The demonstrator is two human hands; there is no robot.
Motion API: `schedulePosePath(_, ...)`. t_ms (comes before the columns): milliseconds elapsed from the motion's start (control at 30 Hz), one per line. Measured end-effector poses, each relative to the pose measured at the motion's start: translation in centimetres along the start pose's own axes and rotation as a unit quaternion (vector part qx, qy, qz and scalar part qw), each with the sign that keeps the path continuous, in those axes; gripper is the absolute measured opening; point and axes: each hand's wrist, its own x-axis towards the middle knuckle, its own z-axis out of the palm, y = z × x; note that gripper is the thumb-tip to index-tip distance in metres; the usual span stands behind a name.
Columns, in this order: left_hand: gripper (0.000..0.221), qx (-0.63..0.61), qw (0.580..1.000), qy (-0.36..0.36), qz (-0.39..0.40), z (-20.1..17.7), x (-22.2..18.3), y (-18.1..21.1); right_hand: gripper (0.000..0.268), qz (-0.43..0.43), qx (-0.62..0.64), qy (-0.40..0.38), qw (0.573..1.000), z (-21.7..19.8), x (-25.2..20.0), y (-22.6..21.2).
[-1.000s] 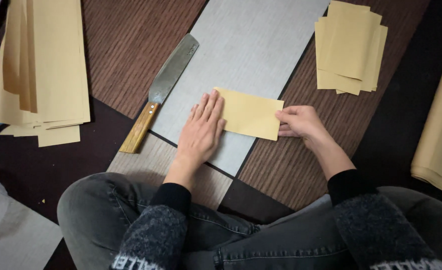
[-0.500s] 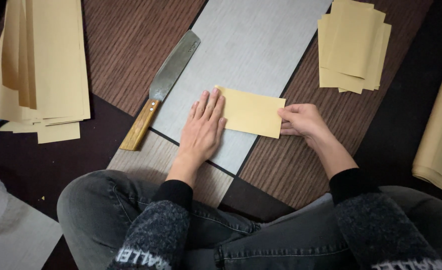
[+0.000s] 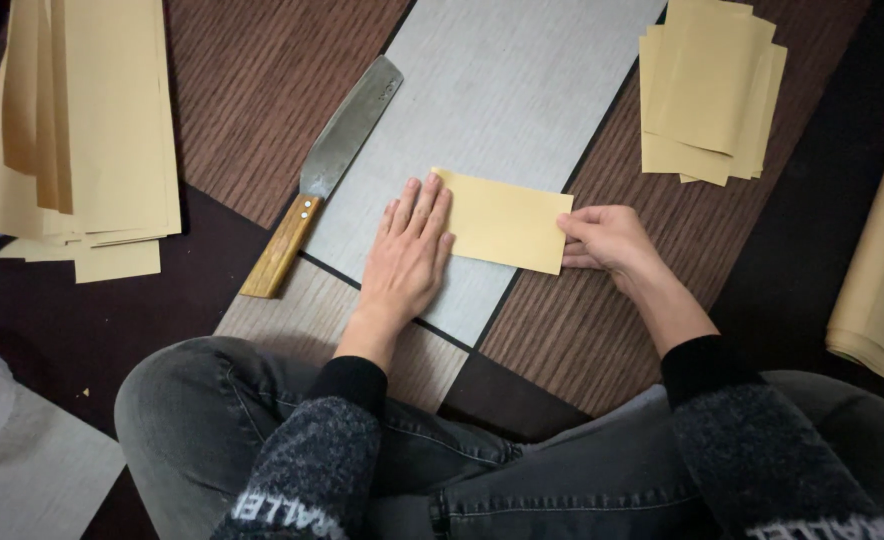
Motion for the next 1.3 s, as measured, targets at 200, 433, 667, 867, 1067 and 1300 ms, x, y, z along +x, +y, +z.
schedulePosePath(200, 0.064, 0.02, 1.0, -0.005, -0.006, 0.4, 0.0, -0.1, 0.043, -0.003, -0.013, 0.001, 1.0, 0.1, -0.5, -0.4)
schedulePosePath(433, 0.064, 0.027, 1.0, -0.011, -0.011, 0.5, 0.0, -0.1, 0.04, -0.009, -0.004, 0.009, 1.0, 0.3, -0.6, -0.5)
schedulePosePath(667, 0.066, 0.045, 0.999, 0.003, -0.004, 0.2, 0.0, 0.3, 0.041, -0.022, -0.015, 0.013, 1.0, 0.4, -0.6, -0.3)
schedulePosePath(867, 0.064, 0.079, 0.996, 0.028, 0.017, 0.1, -0.4, 1.5, 0.043, -0.012, -0.035, 0.015, 0.999, -0.6, -0.4, -0.2)
schedulePosePath(1067, 0.066, 0.072, 0.997, 0.028, 0.023, 0.3, -0.6, 3.8, 0.029, 0.042, -0.168, 0.057, 0.983, -3.0, 0.7, 0.1)
schedulePosePath(1300, 0.07, 0.056, 0.998, -0.041, 0.002, 0.1, -0.7, 3.6, 0.027, -0.32, -0.538, 0.153, 0.765, 2.9, -4.1, -3.8)
